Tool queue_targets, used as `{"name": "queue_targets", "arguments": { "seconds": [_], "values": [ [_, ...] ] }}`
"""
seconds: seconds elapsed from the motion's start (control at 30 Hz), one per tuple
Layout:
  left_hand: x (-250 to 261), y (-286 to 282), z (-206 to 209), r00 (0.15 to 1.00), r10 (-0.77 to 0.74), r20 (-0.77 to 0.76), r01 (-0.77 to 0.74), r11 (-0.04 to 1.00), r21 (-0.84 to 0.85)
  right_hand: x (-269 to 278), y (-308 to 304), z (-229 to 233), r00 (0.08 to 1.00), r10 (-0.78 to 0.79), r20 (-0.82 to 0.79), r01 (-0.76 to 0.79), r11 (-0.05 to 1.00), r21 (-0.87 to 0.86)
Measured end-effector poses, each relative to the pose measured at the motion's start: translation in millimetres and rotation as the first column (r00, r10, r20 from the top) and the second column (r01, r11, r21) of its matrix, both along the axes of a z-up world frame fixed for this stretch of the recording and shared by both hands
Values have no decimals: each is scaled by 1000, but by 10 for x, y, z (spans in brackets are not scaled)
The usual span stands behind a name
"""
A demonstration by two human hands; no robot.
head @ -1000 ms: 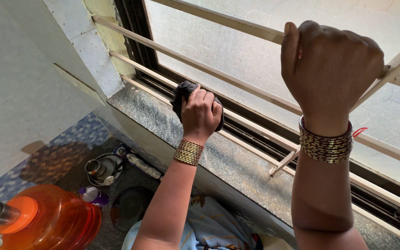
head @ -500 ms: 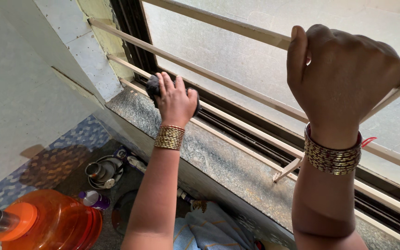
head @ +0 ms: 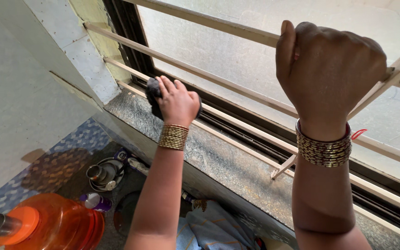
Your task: The person wipes the horizontal metal bars of a window grille using a black cloth. They systematically clean the bars from left to right, moving down to the next bar after finishing each one.
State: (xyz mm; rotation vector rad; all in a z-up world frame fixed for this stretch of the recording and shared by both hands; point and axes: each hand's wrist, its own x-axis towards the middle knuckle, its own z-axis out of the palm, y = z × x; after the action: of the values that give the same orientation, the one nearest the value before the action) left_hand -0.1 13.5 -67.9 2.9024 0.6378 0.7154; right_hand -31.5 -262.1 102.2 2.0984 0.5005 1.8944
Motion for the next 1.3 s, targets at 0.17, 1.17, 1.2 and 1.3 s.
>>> {"name": "queue_targets", "arguments": {
  "seconds": [0.17, 1.17, 1.2, 1.3],
  "values": [
    [-110, -175, 88, 1000, -14, -27, 12, 997, -80, -14, -9, 4, 1000, 12, 8, -12, 1000, -15],
    [603, 1192, -26, 993, 121, -3, -118, 967, -227, 91, -47, -156, 914, 129, -385, -105, 991, 85],
    [616, 1234, -11, 992, 125, -10, -123, 964, -235, 78, -47, -159, 901, 158, -405, -129, 987, 100],
    [639, 1342, 71, 989, 138, -44, -145, 949, -281, 92, -28, -149, 850, 236, -470, -178, 970, 165]
  ]
}}
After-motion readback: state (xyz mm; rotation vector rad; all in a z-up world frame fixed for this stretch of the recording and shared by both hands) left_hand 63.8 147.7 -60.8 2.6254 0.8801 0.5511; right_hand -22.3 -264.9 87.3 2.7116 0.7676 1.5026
